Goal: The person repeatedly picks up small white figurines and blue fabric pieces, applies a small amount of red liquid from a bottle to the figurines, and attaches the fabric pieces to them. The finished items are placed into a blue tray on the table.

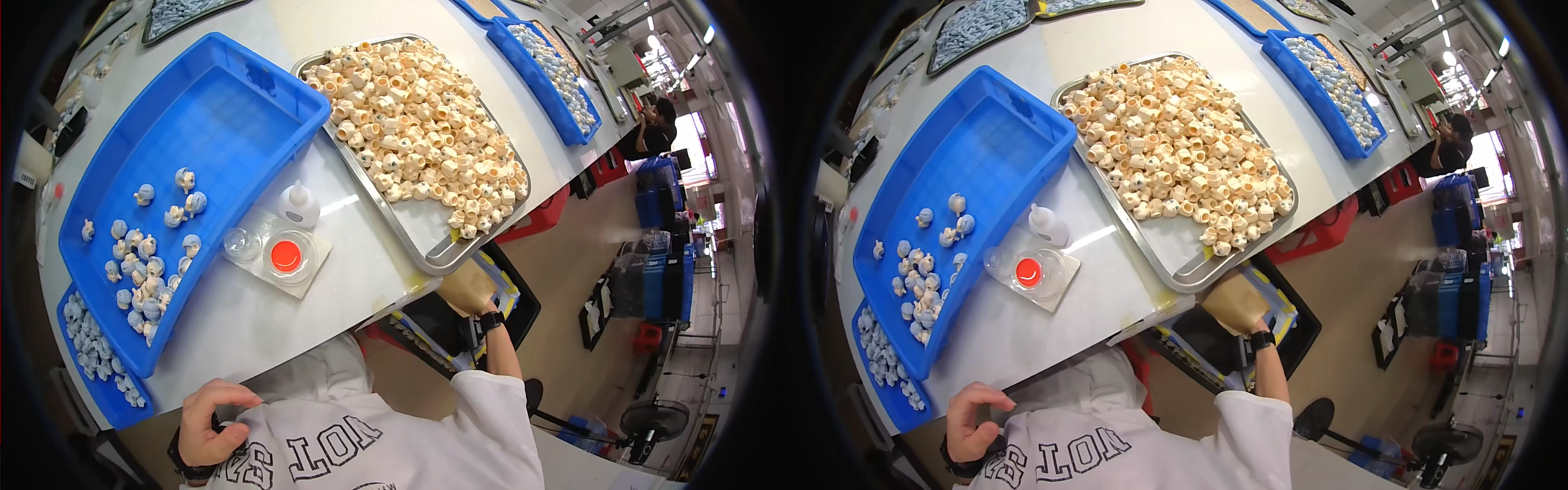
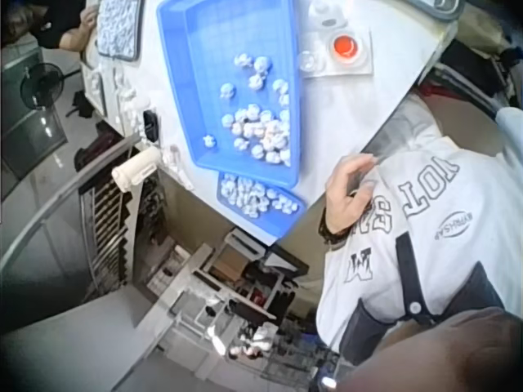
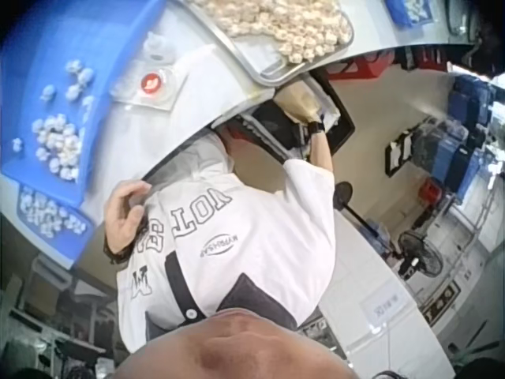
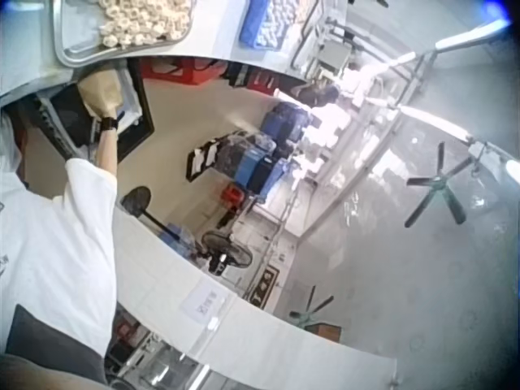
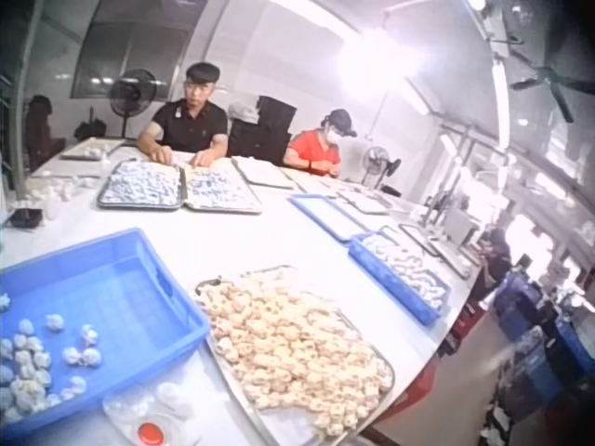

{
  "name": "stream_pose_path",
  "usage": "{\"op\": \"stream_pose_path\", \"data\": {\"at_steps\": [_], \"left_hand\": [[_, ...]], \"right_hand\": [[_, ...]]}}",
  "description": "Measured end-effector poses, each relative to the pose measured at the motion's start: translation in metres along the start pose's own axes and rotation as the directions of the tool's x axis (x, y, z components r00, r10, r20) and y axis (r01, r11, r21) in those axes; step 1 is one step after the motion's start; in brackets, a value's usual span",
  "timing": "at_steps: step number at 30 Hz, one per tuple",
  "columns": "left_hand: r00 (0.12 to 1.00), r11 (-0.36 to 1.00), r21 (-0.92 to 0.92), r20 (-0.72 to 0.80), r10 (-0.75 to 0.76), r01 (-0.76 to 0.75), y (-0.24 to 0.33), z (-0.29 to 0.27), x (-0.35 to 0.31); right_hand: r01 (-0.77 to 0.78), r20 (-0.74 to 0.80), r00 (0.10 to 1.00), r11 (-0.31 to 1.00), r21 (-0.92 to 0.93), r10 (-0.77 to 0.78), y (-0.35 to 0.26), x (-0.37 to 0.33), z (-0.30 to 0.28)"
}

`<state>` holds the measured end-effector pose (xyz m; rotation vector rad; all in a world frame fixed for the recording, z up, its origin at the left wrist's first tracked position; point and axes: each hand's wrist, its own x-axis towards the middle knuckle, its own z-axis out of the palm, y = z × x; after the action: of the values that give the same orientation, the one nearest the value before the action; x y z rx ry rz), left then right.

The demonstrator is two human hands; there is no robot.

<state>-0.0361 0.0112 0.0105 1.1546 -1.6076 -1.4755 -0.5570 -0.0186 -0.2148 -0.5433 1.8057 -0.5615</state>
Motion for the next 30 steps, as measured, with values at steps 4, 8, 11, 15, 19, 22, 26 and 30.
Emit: {"op": "stream_pose_path", "data": {"at_steps": [4,8,11,15,19,22,26,30], "left_hand": [[1.000,1.000,-0.006,-0.006,-0.015,0.015,0.002,-0.001,-0.001],[1.000,0.999,-0.031,0.003,-0.024,0.024,-0.001,-0.003,-0.001],[0.999,0.996,-0.074,0.005,-0.049,0.049,-0.006,-0.003,-0.004],[0.994,0.997,-0.059,0.097,-0.041,0.047,-0.005,-0.005,-0.001],[0.959,0.999,-0.048,0.283,-0.011,0.025,-0.006,-0.004,0.013],[0.885,0.998,-0.053,0.465,0.001,0.027,-0.006,0.016,0.032],[0.799,0.998,-0.035,0.599,0.055,-0.043,-0.019,0.048,0.050],[0.746,0.995,-0.022,0.661,0.087,-0.097,-0.018,0.067,0.062]], "right_hand": [[-0.002,-0.017,1.000,1.000,0.003,0.002,0.001,-0.002,-0.001],[-0.006,-0.046,0.999,1.000,0.009,0.006,0.003,-0.009,-0.007],[-0.005,-0.069,0.998,1.000,0.014,0.006,0.004,-0.013,-0.007],[0.003,-0.092,0.996,1.000,0.020,-0.001,0.005,-0.017,-0.008],[0.018,-0.128,0.992,0.998,0.061,-0.010,0.011,-0.020,-0.012],[0.042,-0.158,0.987,0.992,0.120,-0.023,0.023,-0.023,-0.020],[0.082,-0.201,0.979,0.974,0.212,-0.039,0.040,-0.036,-0.029],[0.120,-0.250,0.967,0.953,0.279,-0.048,0.055,-0.044,-0.034]]}}
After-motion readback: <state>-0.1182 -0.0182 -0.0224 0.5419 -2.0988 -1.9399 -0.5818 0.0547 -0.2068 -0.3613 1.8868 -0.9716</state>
